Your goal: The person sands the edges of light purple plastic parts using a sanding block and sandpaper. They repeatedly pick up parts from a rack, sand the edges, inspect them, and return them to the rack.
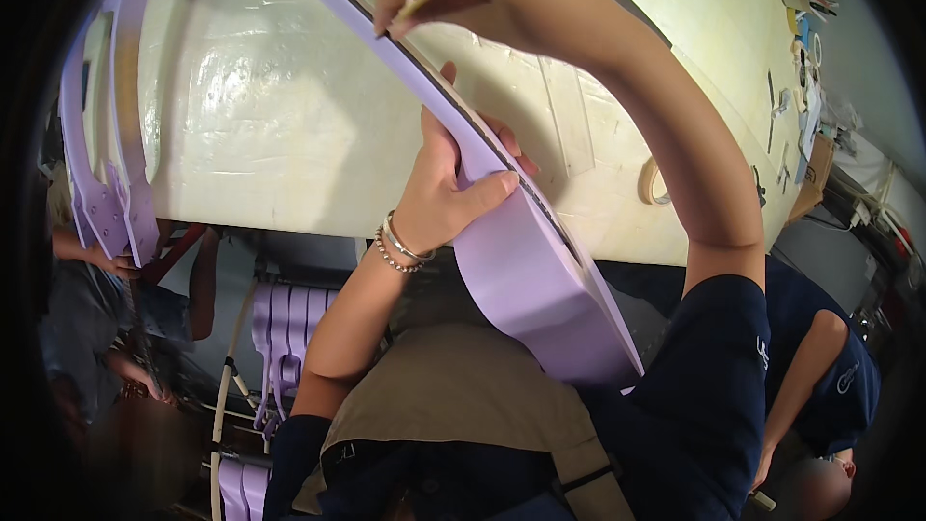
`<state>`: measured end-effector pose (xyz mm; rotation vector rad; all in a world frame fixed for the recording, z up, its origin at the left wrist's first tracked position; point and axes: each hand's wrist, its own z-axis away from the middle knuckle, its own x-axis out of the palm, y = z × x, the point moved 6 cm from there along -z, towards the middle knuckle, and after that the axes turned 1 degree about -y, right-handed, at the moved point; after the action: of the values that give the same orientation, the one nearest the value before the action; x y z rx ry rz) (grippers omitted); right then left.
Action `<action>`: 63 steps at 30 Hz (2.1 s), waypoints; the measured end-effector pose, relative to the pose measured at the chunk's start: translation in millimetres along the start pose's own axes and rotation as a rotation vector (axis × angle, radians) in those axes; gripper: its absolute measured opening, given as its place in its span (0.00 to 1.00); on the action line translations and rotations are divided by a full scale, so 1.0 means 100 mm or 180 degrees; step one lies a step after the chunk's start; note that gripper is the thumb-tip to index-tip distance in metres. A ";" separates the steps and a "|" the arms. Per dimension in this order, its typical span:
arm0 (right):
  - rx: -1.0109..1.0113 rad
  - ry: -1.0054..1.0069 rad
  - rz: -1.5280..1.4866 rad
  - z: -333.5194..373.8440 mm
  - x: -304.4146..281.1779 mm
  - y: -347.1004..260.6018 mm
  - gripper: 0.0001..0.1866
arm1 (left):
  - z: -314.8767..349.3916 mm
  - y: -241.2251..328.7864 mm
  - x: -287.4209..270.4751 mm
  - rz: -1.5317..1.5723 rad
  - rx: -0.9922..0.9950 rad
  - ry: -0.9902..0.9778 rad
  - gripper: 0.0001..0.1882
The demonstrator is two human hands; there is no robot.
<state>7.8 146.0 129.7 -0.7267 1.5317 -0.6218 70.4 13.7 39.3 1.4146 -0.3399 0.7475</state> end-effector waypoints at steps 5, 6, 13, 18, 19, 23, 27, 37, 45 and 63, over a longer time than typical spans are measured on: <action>0.0156 -0.0123 -0.0139 0.17 -0.02 -0.09 0.05 | 0.00 -0.01 0.01 -0.0018 -0.0073 0.0083 0.52; 0.0097 -0.0034 -0.0180 0.16 -0.02 -0.07 0.06 | 0.00 0.01 0.02 0.0023 -0.0063 0.0138 0.48; 0.0157 -0.0318 -0.0068 0.36 -0.01 -0.14 0.06 | 0.00 -0.07 -0.04 0.0472 -0.0067 0.0080 0.46; 0.0396 -0.0144 -0.0024 0.39 -0.04 -0.12 0.07 | -0.01 -0.08 -0.01 0.0416 -0.0107 0.0148 0.42; 0.0081 0.0029 -0.0157 0.34 -0.05 -0.12 0.07 | -0.02 -0.07 0.00 0.0469 -0.0136 0.0218 0.41; -0.0054 -0.0064 -0.0054 0.37 -0.07 -0.19 0.07 | -0.02 -0.08 0.00 0.0575 -0.0183 0.0311 0.40; 0.0030 -0.0262 0.0428 0.69 0.02 -0.26 0.05 | -0.03 0.00 0.02 0.0496 -0.0153 0.0434 0.45; 0.0163 -0.0476 0.0241 0.66 -0.08 -0.29 0.07 | -0.04 -0.02 0.01 0.0490 -0.0141 0.0477 0.44; 0.0068 -0.0183 0.0060 0.78 -0.06 -0.29 0.06 | -0.01 -0.02 0.00 0.0327 -0.0201 0.0723 0.42; 0.0108 0.0003 0.0440 1.17 -0.05 -0.40 0.07 | -0.04 -0.01 0.01 0.0135 -0.0199 0.0771 0.42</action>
<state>128.0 127.0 152.4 -0.5892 1.5541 -0.5433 70.4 17.4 38.7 1.2455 -0.2031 0.9249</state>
